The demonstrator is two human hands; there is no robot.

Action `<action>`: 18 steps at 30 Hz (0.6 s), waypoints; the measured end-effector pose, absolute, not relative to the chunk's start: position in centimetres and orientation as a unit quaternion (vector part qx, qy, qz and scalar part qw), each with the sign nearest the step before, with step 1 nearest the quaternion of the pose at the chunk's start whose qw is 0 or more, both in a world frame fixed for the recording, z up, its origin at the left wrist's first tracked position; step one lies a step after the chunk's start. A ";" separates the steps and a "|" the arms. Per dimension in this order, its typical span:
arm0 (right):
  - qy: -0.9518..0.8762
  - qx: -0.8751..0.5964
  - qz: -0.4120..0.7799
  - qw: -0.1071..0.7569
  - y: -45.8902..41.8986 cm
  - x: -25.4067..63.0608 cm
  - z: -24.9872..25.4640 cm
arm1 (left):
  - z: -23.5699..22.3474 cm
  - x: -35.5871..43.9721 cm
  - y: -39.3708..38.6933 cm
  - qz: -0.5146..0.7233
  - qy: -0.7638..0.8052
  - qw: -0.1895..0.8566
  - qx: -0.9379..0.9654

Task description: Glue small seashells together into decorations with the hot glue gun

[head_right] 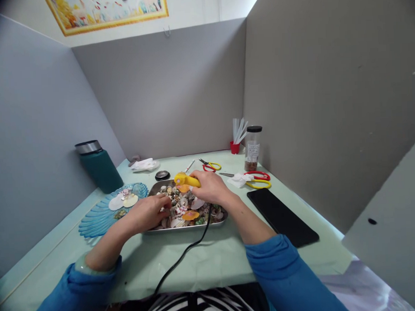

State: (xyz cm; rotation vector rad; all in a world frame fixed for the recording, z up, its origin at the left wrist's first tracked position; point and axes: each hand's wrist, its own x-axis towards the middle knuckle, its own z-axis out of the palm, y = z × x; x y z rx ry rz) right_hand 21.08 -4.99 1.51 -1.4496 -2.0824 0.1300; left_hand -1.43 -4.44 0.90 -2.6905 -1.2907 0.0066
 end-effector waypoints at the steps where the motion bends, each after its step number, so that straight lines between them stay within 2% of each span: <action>1: -0.783 -0.545 0.049 0.296 -5.0 21.1 1.5 | 0.8 -1.7 -4.3 0.005 -0.431 0.078 -0.899; 9: -0.787 -0.542 0.050 0.289 -5.1 21.0 1.5 | 1.0 -2.6 -3.8 0.006 -0.433 0.042 -0.900; 18: -0.793 -0.536 0.036 0.289 -5.0 21.0 1.4 | 0.9 -1.6 -3.1 0.011 -0.414 0.076 -0.907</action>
